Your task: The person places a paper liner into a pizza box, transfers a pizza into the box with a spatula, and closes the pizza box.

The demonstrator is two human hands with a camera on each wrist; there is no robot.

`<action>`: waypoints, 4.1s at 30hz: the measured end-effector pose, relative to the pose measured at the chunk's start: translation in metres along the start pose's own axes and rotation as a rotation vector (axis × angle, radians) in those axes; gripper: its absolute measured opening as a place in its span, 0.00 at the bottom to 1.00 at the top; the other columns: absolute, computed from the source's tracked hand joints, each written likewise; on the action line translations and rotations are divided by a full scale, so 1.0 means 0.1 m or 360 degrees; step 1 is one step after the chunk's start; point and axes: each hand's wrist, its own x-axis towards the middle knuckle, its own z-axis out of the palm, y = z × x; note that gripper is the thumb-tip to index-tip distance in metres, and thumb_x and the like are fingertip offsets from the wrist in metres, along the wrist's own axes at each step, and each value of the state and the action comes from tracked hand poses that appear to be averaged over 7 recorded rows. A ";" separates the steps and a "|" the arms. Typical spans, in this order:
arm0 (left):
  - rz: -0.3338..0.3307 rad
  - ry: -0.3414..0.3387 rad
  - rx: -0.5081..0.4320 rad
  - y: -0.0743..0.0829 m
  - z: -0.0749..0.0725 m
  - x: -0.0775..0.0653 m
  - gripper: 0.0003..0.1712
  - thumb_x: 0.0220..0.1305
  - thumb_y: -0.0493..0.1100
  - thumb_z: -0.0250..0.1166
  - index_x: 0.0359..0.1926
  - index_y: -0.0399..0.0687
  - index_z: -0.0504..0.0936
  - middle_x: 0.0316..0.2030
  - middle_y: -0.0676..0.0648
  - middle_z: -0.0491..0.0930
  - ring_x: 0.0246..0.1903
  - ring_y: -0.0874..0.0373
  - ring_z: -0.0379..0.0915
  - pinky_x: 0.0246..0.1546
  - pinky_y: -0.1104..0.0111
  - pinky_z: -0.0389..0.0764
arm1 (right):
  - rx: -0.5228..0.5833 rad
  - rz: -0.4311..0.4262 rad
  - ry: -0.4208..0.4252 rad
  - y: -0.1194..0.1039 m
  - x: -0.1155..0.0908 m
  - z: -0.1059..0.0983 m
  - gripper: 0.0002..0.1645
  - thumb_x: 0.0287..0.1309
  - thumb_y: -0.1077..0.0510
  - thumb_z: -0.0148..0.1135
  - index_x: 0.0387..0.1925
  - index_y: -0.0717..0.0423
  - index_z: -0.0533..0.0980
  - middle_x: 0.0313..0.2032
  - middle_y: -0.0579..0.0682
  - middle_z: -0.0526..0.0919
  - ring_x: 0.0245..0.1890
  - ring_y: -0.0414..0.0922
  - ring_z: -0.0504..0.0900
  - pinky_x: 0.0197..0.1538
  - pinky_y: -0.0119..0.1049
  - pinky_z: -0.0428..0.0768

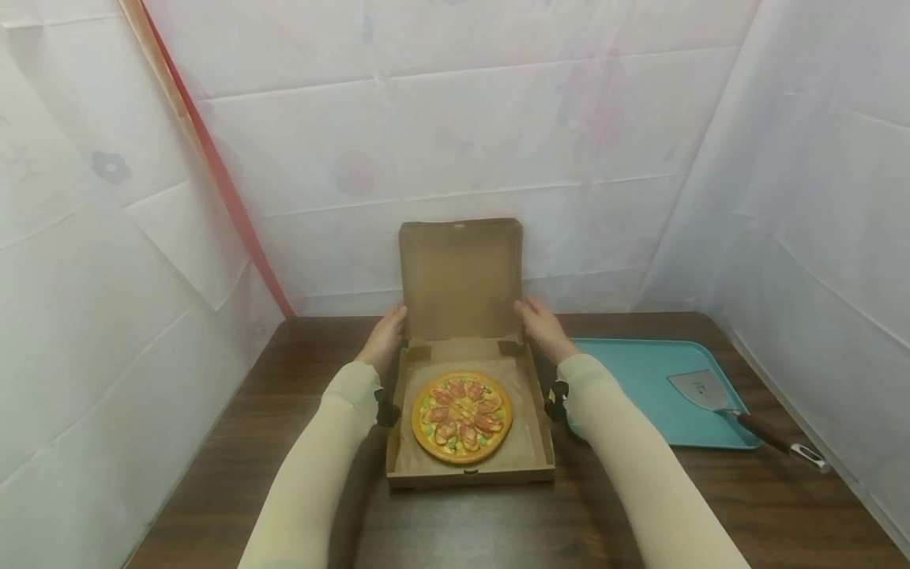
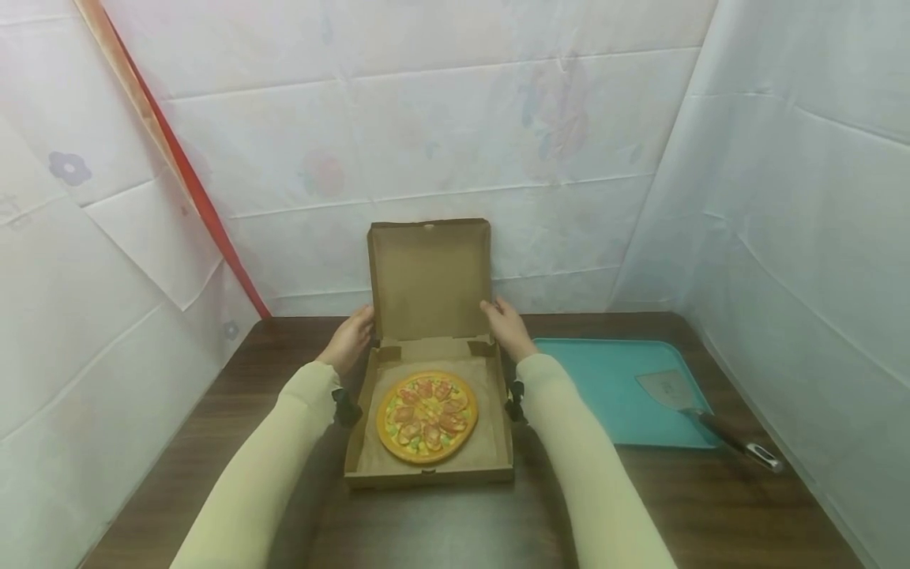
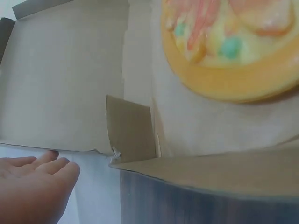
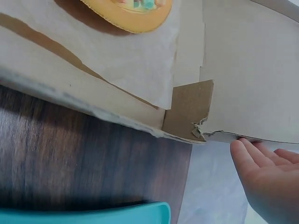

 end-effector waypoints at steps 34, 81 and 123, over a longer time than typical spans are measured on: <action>0.0031 -0.0180 -0.0152 0.19 -0.09 -0.34 0.36 0.78 0.55 0.28 0.77 0.43 0.31 0.77 0.33 0.29 0.75 0.33 0.31 0.77 0.49 0.41 | 0.0234 0.0163 -0.0314 -0.32 -0.18 -0.31 0.41 0.73 0.33 0.23 0.78 0.44 0.32 0.68 0.82 0.52 0.68 0.71 0.60 0.71 0.57 0.63; 0.0184 -0.0157 0.0351 0.52 0.03 -1.03 0.48 0.71 0.72 0.30 0.78 0.47 0.34 0.78 0.43 0.34 0.77 0.42 0.37 0.76 0.50 0.47 | -0.0113 -0.0201 -0.0343 -0.55 -1.00 -0.49 0.48 0.71 0.32 0.40 0.76 0.62 0.48 0.76 0.62 0.49 0.75 0.61 0.53 0.73 0.57 0.58; 0.0344 -0.0025 0.0659 -0.20 0.09 -1.56 0.42 0.70 0.54 0.58 0.77 0.66 0.46 0.78 0.44 0.47 0.75 0.39 0.43 0.70 0.36 0.51 | -0.0579 -0.0572 -0.0140 0.23 -1.54 -0.27 0.46 0.66 0.45 0.60 0.77 0.49 0.50 0.76 0.60 0.51 0.74 0.64 0.52 0.68 0.68 0.59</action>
